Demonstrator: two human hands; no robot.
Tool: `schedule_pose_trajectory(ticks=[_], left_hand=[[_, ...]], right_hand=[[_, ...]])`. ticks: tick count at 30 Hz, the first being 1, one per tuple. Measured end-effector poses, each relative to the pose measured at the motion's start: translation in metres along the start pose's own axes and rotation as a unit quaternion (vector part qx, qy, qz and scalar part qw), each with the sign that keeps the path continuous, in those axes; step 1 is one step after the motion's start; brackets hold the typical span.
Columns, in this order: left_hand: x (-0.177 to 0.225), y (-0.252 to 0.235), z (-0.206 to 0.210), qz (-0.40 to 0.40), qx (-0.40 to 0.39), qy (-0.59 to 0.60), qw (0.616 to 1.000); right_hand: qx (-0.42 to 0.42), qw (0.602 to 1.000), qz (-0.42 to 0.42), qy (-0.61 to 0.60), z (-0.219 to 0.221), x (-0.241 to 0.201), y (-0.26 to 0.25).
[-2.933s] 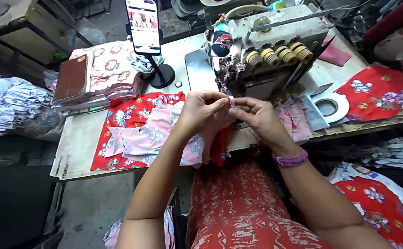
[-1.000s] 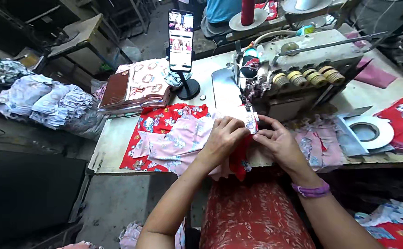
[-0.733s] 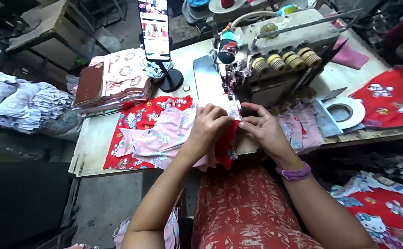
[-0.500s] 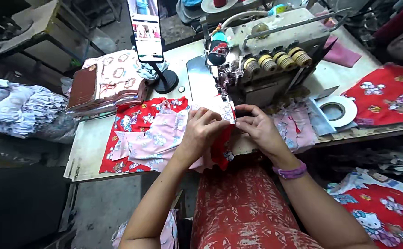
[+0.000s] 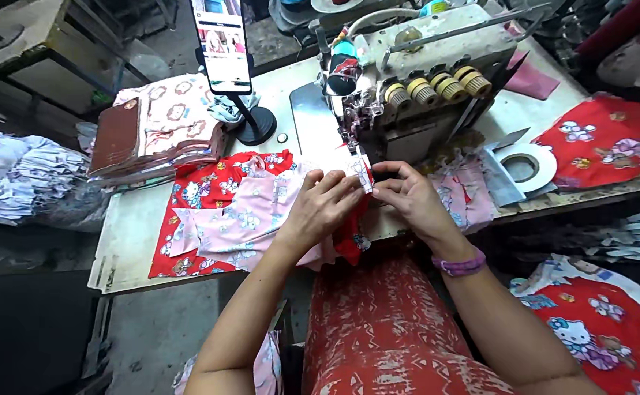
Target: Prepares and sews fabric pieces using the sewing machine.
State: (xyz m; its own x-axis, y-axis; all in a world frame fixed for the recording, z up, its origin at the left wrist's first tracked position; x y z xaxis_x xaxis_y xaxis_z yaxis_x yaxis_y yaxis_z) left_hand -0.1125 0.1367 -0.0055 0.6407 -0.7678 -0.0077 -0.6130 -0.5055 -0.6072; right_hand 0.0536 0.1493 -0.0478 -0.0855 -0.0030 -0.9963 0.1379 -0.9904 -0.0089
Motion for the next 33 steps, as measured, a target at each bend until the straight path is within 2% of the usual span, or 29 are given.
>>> schedule_pose_trajectory(ticks=[6, 11, 14, 19, 21, 26, 28, 31, 33], left_hand=[[-0.002, 0.005, 0.000, 0.028, -0.025, -0.004, 0.999], [0.007, 0.015, 0.009, -0.031, 0.013, -0.021, 0.999], [0.008, 0.015, 0.004, -0.042, 0.082, 0.019, 0.996], [0.001, 0.017, 0.010, -0.044, 0.066, 0.028, 0.996], [-0.008, 0.010, 0.009, -0.055, 0.060, 0.049, 0.995], [-0.045, -0.010, 0.011, -0.135, 0.018, 0.171, 0.976], [-0.058, -0.019, 0.010, -0.165, -0.007, 0.192, 0.968], [-0.081, -0.040, 0.011, -0.224, -0.029, 0.158, 0.961], [-0.099, -0.054, 0.014, -0.268, -0.059, 0.107, 0.956]], right_hand=[[0.002, 1.000, -0.008, 0.022, 0.001, 0.001, 0.000], [0.032, 0.996, -0.032, 0.082, 0.003, -0.018, 0.009], [0.052, 0.989, -0.069, 0.121, 0.004, -0.031, 0.014], [0.094, 0.989, -0.046, 0.106, 0.009, -0.013, 0.004], [0.107, 0.983, -0.054, 0.137, 0.012, -0.017, -0.006], [0.155, 0.966, -0.090, 0.188, 0.020, -0.020, -0.022], [0.169, 0.947, -0.105, 0.252, 0.021, -0.019, -0.023], [0.174, 0.915, -0.136, 0.338, 0.028, -0.022, -0.018], [0.144, 0.910, -0.160, 0.355, 0.038, -0.022, -0.013]])
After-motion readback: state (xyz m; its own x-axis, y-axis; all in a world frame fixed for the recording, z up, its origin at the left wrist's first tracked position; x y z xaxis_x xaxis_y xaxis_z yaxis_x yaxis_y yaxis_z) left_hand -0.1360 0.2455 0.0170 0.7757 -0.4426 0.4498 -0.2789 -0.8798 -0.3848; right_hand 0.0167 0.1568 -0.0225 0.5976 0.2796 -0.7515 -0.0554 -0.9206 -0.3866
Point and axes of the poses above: each hand's wrist, its own y-axis away from the middle knuckle, its own z-axis out of the palm, x = y × z, the point moved 5 cm from there along -y, towards the middle knuckle, and after that the axes turned 5 degrees about -z, right-handed, at the moved point
